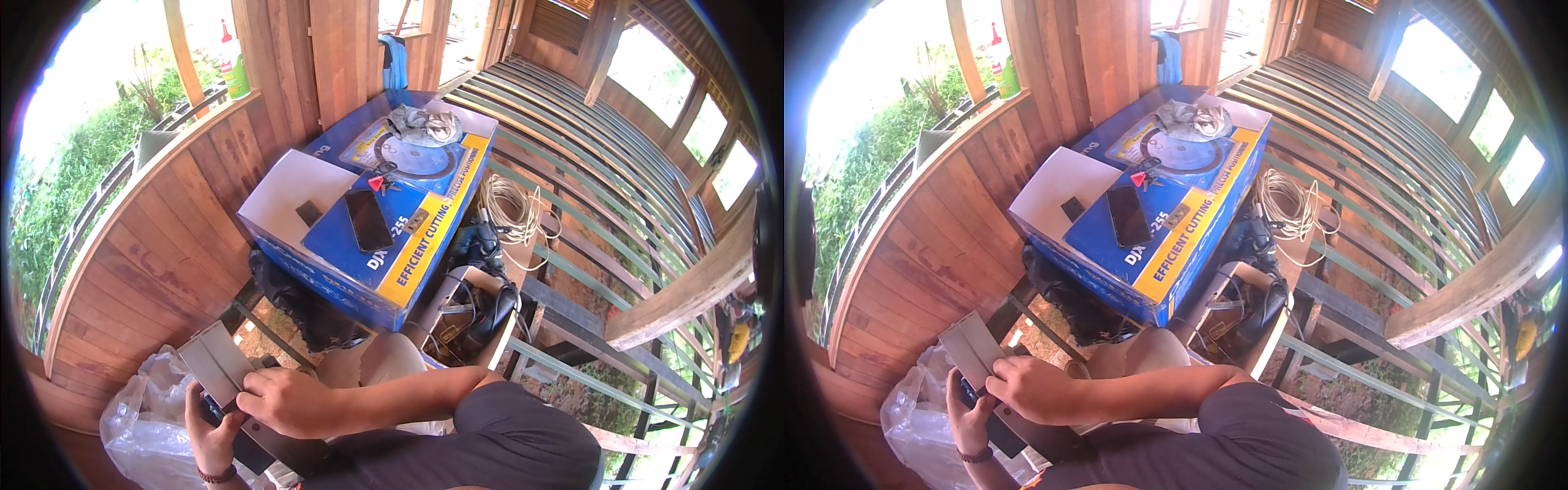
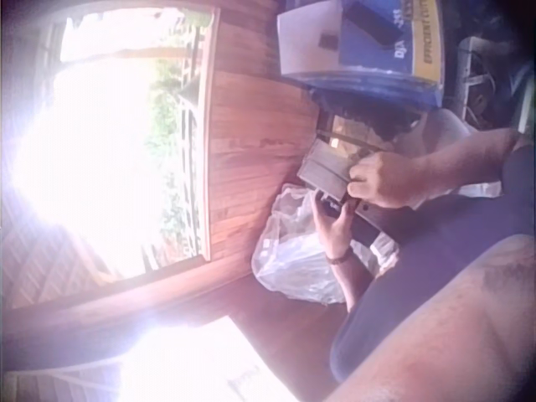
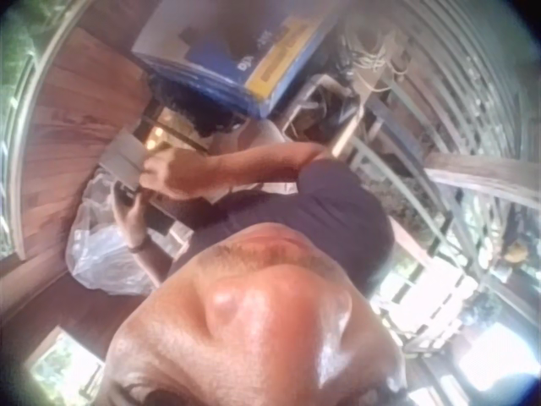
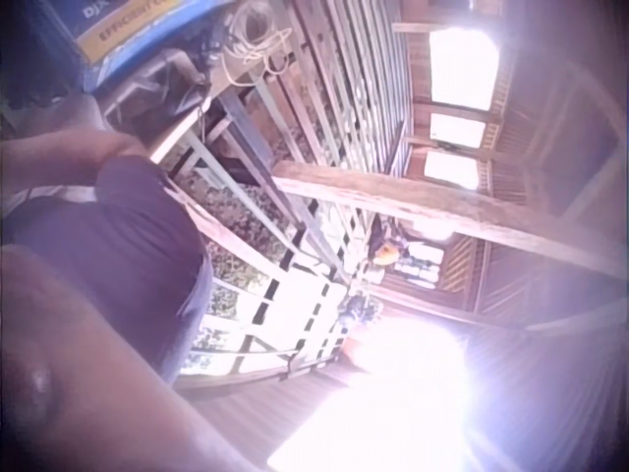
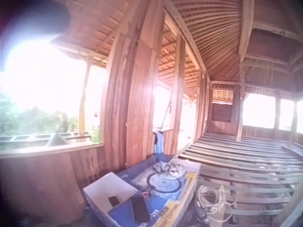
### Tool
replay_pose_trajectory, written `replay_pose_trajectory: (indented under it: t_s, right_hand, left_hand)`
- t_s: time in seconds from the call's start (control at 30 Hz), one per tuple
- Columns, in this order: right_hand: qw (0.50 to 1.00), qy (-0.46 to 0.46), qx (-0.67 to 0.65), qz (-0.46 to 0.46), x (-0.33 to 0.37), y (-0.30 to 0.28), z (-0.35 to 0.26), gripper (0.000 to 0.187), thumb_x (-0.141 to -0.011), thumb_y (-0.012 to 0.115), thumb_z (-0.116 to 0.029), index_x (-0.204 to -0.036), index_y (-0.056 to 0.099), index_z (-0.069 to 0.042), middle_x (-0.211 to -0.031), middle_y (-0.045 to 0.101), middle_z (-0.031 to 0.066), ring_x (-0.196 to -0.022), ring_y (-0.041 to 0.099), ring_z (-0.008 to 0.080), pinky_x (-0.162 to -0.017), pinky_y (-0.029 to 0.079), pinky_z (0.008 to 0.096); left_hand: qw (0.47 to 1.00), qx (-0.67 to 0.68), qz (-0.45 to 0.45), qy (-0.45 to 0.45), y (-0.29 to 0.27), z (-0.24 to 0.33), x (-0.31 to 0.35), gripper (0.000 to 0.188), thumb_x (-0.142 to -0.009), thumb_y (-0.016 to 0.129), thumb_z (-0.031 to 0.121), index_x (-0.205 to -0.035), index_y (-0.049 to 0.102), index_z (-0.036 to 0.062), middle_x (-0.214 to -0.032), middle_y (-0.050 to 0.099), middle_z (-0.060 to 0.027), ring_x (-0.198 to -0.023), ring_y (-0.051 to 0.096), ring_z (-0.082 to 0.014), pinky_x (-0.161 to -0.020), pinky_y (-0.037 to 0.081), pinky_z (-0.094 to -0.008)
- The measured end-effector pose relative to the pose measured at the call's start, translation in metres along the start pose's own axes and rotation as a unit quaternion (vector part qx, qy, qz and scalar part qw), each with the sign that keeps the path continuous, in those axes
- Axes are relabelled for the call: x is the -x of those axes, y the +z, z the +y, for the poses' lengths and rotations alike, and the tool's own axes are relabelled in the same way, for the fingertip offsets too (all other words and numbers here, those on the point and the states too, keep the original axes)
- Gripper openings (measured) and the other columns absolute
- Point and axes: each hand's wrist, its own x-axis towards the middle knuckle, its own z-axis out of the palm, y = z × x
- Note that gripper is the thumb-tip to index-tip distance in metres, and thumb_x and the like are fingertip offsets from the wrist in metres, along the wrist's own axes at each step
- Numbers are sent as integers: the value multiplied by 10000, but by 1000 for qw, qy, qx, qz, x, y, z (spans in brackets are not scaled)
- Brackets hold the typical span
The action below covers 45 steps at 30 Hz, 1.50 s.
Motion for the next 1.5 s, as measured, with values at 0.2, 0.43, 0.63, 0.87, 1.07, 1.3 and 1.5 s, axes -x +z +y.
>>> replay_pose_trajectory:
  t_s: [0.2,0.43,0.63,0.87,1.07,1.3,1.5]
  right_hand:
    - [997,-52,43,34,3,-1,1,154,-890,662,-143,-947,643,0,-923,624,156,-883,676,315,-793,560,419]
    - [982,-74,175,14,0,-2,-2,173,-902,637,-205,-918,624,-34,-881,629,122,-825,656,253,-712,514,377]
    - [976,-80,200,-39,-6,-4,1,242,-880,694,-264,-951,673,-33,-875,646,119,-820,660,260,-765,504,375]
    - [961,-85,234,-123,-8,-8,0,281,-937,666,-307,-993,700,-34,-886,689,117,-793,680,249,-730,520,389]
    - [975,-75,186,-92,-10,-4,2,251,-931,662,-278,-999,681,-37,-854,682,107,-755,694,258,-730,531,398]
    - [980,-128,147,-45,-13,-7,1,210,-917,671,-248,-999,660,-55,-867,666,116,-788,685,272,-776,522,403]
    - [978,-116,165,-59,-16,-9,0,174,-891,686,-250,-880,634,-85,-848,638,94,-765,663,270,-747,512,388]
  left_hand:
    - [1000,-7,-10,7,-4,-5,1,681,-781,894,224,-1320,546,-3,-1100,686,-55,-997,650,-135,-891,536,-293]
    - [1000,-4,-4,8,-5,-7,3,707,-787,908,296,-1316,549,-5,-1114,668,-55,-1005,629,-134,-901,527,-297]
    - [1000,6,2,8,-4,-5,6,659,-800,868,254,-1311,548,-10,-1129,656,-52,-1016,623,-134,-915,519,-298]
    - [999,-43,-4,22,-9,-8,7,770,-804,899,401,-1349,547,-13,-1138,663,-52,-1021,639,-135,-899,527,-289]
    - [1000,-7,-8,9,-12,-12,11,817,-809,922,446,-1365,539,-13,-1139,666,-48,-1021,655,-126,-850,555,-269]
    - [1000,11,-4,16,-13,-12,13,814,-808,928,398,-1384,528,-14,-1177,666,-58,-1029,664,-129,-838,580,-268]
    - [999,51,15,-11,-11,-10,14,715,-768,915,201,-1350,553,-5,-1187,651,-58,-1051,631,-140,-947,525,-297]
